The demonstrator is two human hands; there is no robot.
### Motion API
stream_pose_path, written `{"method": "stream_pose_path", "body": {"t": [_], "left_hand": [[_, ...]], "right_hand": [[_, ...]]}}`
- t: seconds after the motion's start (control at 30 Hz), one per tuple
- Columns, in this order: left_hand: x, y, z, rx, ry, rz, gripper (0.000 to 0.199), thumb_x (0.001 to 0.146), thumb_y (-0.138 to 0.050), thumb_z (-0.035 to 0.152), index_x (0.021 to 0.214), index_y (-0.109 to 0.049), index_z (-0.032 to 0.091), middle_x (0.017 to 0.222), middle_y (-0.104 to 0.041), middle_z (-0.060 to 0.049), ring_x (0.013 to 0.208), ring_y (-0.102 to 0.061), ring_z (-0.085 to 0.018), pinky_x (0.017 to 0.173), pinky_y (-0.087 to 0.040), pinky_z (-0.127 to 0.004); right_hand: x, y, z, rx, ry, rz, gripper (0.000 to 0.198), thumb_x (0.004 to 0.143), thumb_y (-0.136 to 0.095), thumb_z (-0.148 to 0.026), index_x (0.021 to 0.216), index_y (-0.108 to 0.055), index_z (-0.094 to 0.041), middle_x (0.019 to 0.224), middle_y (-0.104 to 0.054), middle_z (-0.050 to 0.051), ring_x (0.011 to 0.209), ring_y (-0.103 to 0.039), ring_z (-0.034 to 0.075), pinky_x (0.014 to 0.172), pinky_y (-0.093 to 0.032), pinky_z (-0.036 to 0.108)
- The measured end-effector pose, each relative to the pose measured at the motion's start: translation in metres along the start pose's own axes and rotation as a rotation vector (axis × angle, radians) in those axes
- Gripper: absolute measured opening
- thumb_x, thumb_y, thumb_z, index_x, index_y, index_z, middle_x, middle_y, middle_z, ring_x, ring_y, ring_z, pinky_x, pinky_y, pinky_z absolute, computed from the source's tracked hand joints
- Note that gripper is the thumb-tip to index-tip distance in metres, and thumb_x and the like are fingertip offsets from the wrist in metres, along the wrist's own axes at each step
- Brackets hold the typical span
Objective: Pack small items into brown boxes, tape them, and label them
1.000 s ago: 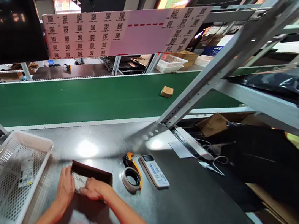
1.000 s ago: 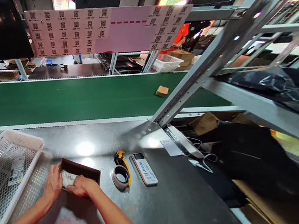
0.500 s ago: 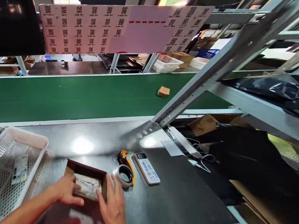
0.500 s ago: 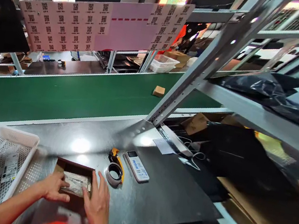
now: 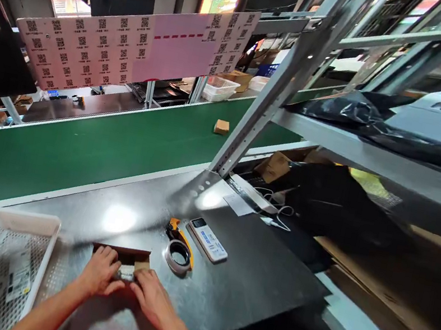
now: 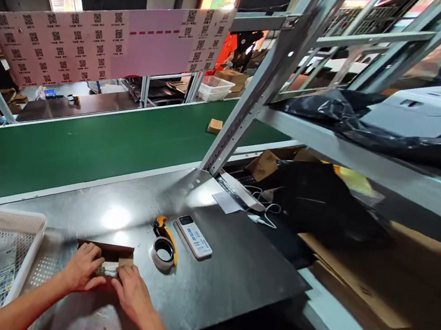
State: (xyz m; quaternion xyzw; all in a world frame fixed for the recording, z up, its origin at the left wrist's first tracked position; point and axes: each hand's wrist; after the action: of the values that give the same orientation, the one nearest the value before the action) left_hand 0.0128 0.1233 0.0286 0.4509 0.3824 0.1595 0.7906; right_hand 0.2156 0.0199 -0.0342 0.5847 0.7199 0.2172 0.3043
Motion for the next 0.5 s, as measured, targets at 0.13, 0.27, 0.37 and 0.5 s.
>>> {"method": "stream_pose_path", "body": {"t": [0.13, 0.27, 0.37, 0.5], "left_hand": [[0.01, -0.022, -0.016, 0.121, 0.034, 0.273, 0.081, 0.091, -0.069, 0.058, 0.16, -0.051, 0.018, 0.169, -0.045, -0.025, 0.158, -0.037, -0.048, 0.13, -0.024, -0.073], [-0.002, -0.068, -0.032, 0.147, 0.147, 0.364, 0.068, 0.098, -0.059, 0.038, 0.163, -0.045, 0.021, 0.168, -0.05, -0.017, 0.158, -0.043, -0.041, 0.132, -0.031, -0.07], [-0.025, -0.104, -0.042, 0.134, 0.135, 0.307, 0.069, 0.097, -0.049, 0.02, 0.162, -0.044, 0.042, 0.165, -0.054, -0.003, 0.153, -0.051, -0.034, 0.128, -0.043, -0.062], [-0.043, -0.12, -0.044, 0.175, 0.144, 0.37, 0.069, 0.098, -0.047, 0.018, 0.161, -0.042, 0.045, 0.167, -0.049, 0.0, 0.156, -0.047, -0.038, 0.127, -0.04, -0.071]], "right_hand": [[0.012, -0.042, 0.015, 0.096, -0.28, 0.298, 0.067, 0.095, -0.061, -0.032, 0.158, -0.041, -0.02, 0.156, -0.051, 0.019, 0.15, -0.048, 0.036, 0.125, -0.043, 0.05], [0.013, -0.063, 0.032, 0.147, -0.377, 0.383, 0.08, 0.093, -0.063, -0.038, 0.161, -0.029, -0.018, 0.161, -0.045, 0.022, 0.154, -0.043, 0.039, 0.125, -0.042, 0.053], [0.013, -0.035, 0.06, 0.114, -0.314, 0.481, 0.065, 0.1, -0.054, -0.04, 0.158, -0.035, -0.019, 0.159, -0.048, 0.021, 0.152, -0.044, 0.038, 0.126, -0.04, 0.055], [0.029, 0.036, 0.107, -0.078, -0.534, 0.451, 0.058, 0.098, -0.047, -0.021, 0.156, -0.042, -0.011, 0.16, -0.047, 0.026, 0.151, -0.045, 0.039, 0.123, -0.039, 0.052]]}}
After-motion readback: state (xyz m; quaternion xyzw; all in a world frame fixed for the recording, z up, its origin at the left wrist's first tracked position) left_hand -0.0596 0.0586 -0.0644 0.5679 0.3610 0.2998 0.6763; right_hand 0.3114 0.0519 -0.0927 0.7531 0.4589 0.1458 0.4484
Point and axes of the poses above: each hand's wrist, its own x-axis towards the middle knuckle, its own y-axis out of the back of the hand, z = x × y
